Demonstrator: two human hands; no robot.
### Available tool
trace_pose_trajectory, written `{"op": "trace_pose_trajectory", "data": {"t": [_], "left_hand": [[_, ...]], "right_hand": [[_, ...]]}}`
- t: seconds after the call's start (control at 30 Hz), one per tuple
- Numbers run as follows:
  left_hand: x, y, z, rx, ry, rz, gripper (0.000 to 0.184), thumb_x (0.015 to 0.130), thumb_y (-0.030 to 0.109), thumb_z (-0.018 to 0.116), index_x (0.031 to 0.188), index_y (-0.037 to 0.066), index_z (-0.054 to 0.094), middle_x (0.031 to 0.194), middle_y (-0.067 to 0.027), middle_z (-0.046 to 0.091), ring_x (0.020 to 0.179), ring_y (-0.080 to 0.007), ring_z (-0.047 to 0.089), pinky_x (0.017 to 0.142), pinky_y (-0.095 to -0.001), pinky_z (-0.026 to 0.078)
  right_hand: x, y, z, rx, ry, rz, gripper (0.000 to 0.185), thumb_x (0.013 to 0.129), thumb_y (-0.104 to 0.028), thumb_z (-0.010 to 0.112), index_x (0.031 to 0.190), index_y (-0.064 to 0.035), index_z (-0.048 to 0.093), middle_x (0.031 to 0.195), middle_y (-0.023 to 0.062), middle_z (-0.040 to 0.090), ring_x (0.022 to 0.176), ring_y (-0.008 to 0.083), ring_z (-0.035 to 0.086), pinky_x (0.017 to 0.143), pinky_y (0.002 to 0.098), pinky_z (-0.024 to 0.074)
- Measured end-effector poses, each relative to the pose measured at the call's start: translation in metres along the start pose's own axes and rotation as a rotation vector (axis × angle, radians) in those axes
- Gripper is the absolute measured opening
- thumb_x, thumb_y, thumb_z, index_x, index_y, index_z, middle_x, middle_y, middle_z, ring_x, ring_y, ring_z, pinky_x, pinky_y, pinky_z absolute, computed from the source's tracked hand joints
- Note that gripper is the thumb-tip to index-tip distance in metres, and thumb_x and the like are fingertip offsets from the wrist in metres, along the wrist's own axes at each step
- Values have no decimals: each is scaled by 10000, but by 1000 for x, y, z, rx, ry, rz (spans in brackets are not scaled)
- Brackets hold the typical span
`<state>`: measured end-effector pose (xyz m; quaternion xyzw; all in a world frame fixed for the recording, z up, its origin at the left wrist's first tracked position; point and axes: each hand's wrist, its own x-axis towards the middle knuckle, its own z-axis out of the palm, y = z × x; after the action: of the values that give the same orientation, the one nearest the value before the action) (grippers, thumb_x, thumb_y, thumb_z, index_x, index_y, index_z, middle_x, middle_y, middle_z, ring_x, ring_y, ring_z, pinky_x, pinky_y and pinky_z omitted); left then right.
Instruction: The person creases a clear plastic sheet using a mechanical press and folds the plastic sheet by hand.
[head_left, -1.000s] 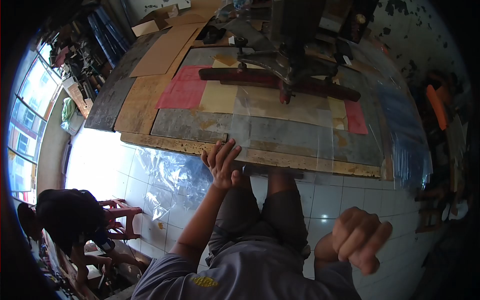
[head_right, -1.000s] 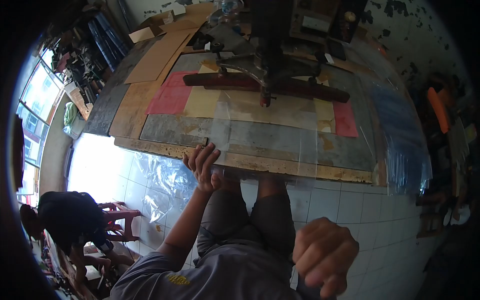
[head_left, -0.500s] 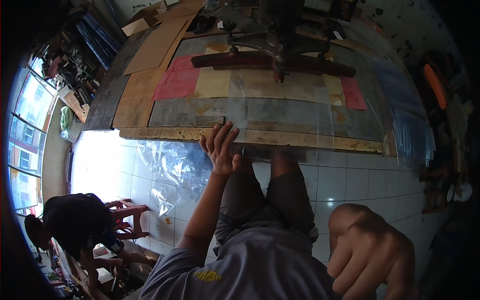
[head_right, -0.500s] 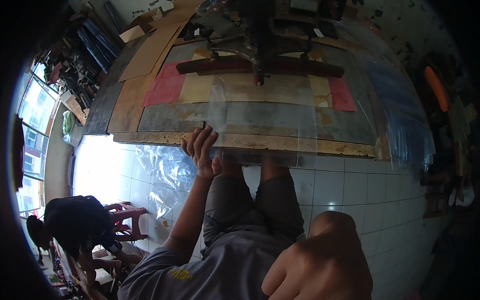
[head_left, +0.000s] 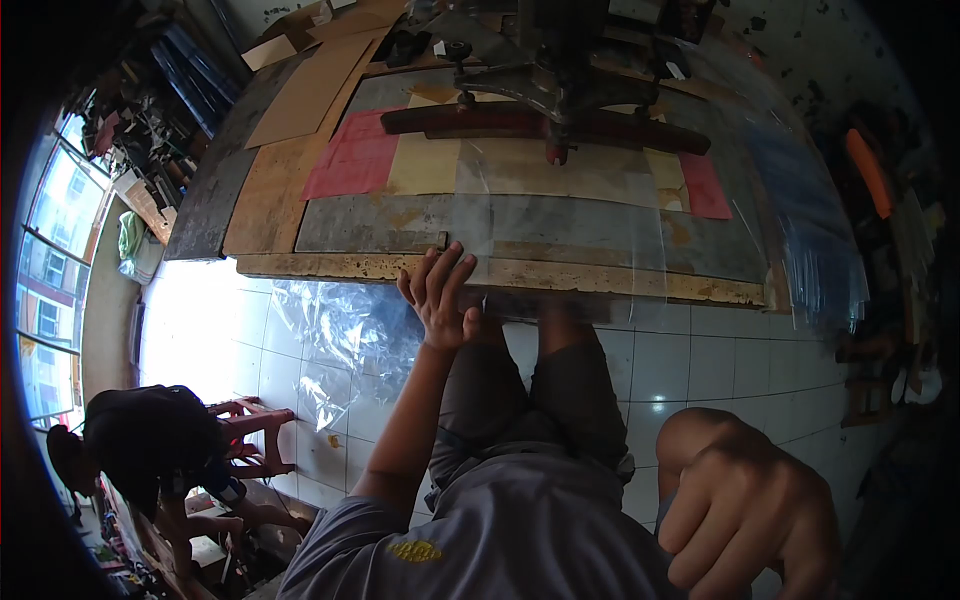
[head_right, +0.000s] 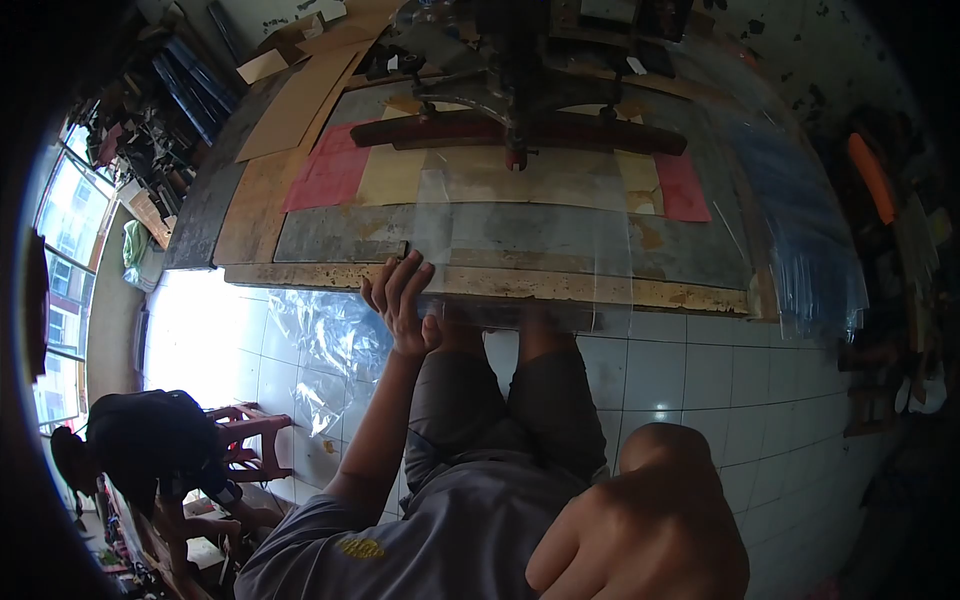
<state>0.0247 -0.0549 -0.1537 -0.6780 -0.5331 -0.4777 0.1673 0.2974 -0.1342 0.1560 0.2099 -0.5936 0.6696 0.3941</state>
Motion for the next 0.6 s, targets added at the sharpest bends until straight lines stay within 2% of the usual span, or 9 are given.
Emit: {"op": "trace_pose_trajectory", "data": {"t": [0.3, 0.4, 0.43, 0.53, 0.6], "left_hand": [[0, 0, 1, 11, 1, 1, 675, 1054, 610, 310, 1336, 151, 717, 1462, -52, 636, 1462, -267, 437, 1274, -496, 92], [0, 0, 0, 14, -3, -2, 666, 1051, 605, 321, 1333, 150, 718, 1462, -52, 636, 1459, -265, 438, 1274, -494, 93], [0, 0, 1, 16, -2, 0, 665, 1050, 605, 323, 1332, 151, 719, 1461, -52, 637, 1458, -265, 439, 1275, -493, 93], [-1, -1, 1, 36, 5, 17, 648, 1046, 578, 322, 1321, 141, 714, 1444, -64, 647, 1441, -279, 458, 1267, -503, 106], [0, -1, 2, 71, 18, 46, 620, 1043, 522, 309, 1300, 120, 704, 1410, -89, 665, 1413, -308, 491, 1249, -527, 135]], "right_hand": [[1, 1, -10, -66, -94, 12, 134, 1012, -232, 704, 1096, -128, 707, 615, 20, 552, 422, 82, 435, 410, 248, 218], [-14, 6, -16, -142, -138, -5, 248, 1003, -370, 721, 1075, -133, 718, 652, 28, 596, 442, 83, 474, 416, 257, 237], [-22, 11, -25, -180, -146, -66, 235, 998, -321, 738, 1026, -98, 668, 609, 36, 609, 434, 89, 498, 405, 245, 246], [-59, 21, -60, -467, 49, -63, 239, 976, -243, 771, 955, -75, 602, 559, 30, 589, 435, 91, 515, 417, 227, 280], [-111, 50, -72, -850, 737, 104, 171, 934, -206, 809, 965, -82, 695, 791, 55, 693, 640, 185, 641, 558, 301, 470]]}}
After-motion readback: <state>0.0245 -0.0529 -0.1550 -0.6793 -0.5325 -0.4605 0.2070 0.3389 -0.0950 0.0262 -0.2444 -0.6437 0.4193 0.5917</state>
